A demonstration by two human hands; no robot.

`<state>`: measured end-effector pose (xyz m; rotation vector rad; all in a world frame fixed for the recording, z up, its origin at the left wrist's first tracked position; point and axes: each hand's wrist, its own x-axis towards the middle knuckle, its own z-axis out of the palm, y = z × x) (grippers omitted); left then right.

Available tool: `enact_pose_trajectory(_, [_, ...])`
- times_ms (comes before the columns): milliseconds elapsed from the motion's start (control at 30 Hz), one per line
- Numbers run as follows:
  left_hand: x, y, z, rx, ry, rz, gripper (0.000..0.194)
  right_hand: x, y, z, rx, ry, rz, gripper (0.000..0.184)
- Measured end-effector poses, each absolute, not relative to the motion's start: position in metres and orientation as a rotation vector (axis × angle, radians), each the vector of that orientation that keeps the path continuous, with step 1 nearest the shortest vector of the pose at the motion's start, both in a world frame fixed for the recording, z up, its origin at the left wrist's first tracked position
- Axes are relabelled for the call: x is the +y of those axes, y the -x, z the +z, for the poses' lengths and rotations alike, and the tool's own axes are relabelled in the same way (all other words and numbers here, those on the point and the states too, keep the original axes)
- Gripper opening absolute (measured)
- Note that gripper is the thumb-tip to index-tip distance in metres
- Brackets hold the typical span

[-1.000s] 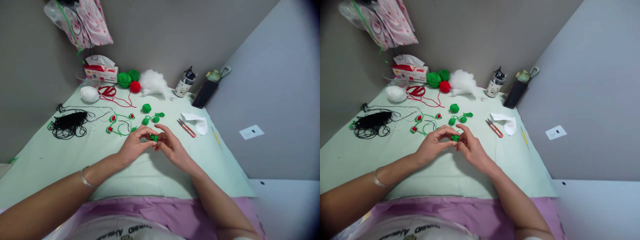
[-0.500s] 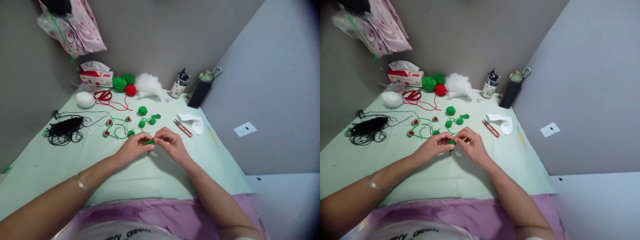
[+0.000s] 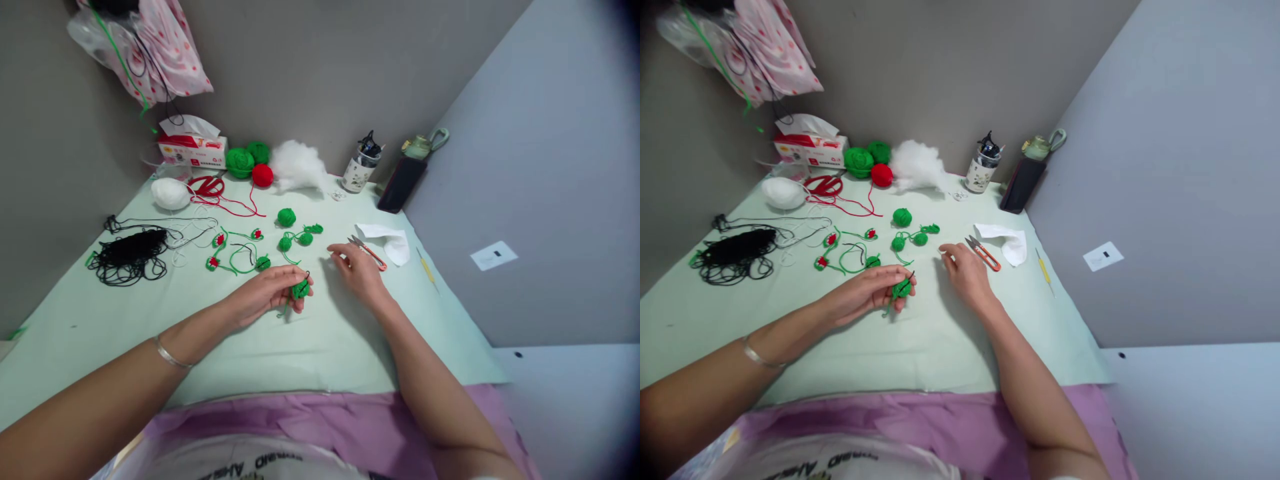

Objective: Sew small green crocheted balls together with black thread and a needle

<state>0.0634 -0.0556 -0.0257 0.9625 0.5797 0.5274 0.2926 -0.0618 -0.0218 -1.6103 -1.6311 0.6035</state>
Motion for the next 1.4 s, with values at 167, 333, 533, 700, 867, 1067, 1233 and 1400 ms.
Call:
enact_pose_trajectory(167, [-0.056, -0.064, -0.024, 0.550, -0.967, 0.532, 0.025, -0.074, -0.284, -0.012, -1.800, 1.315, 0.988, 0.040])
enact_pose_trajectory(333, [-0.054, -0.062, -0.025, 0.545, -0.933, 0.616, 0.019, -0.081, -0.281, 0.000, -1.875, 1.202, 1.434, 0.024])
enact_pose_trajectory(533, [-0.052, -0.061, -0.025, 0.425, -0.900, 0.581, 0.019, -0.073, -0.284, -0.003, -1.431, 1.093, 1.478, 0.025])
enact_pose_trajectory(700, [-0.052, -0.060, -0.023, 0.340, -0.867, 0.576, 0.025, -0.070, -0.277, -0.007, -1.000, 0.834, 1.671, 0.029])
enact_pose_trajectory(867, [-0.054, -0.061, -0.021, 0.323, -0.870, 0.538, 0.035, -0.074, -0.268, -0.005, -0.854, 0.657, 1.718, 0.032])
enact_pose_trajectory(1067, [-0.060, -0.066, -0.019, 0.443, -0.876, 0.697, 0.024, -0.076, -0.261, -0.005, -0.887, 0.707, 1.735, 0.034])
enact_pose_trajectory(1233, [-0.062, -0.065, -0.014, 0.450, -0.880, 0.701, 0.021, -0.073, -0.262, -0.001, -0.875, 0.703, 1.736, 0.033])
enact_pose_trajectory(1400, [-0.056, -0.061, -0.018, 0.404, -0.862, 0.574, 0.019, -0.066, -0.264, -0.007, -0.803, 0.779, 1.736, 0.031])
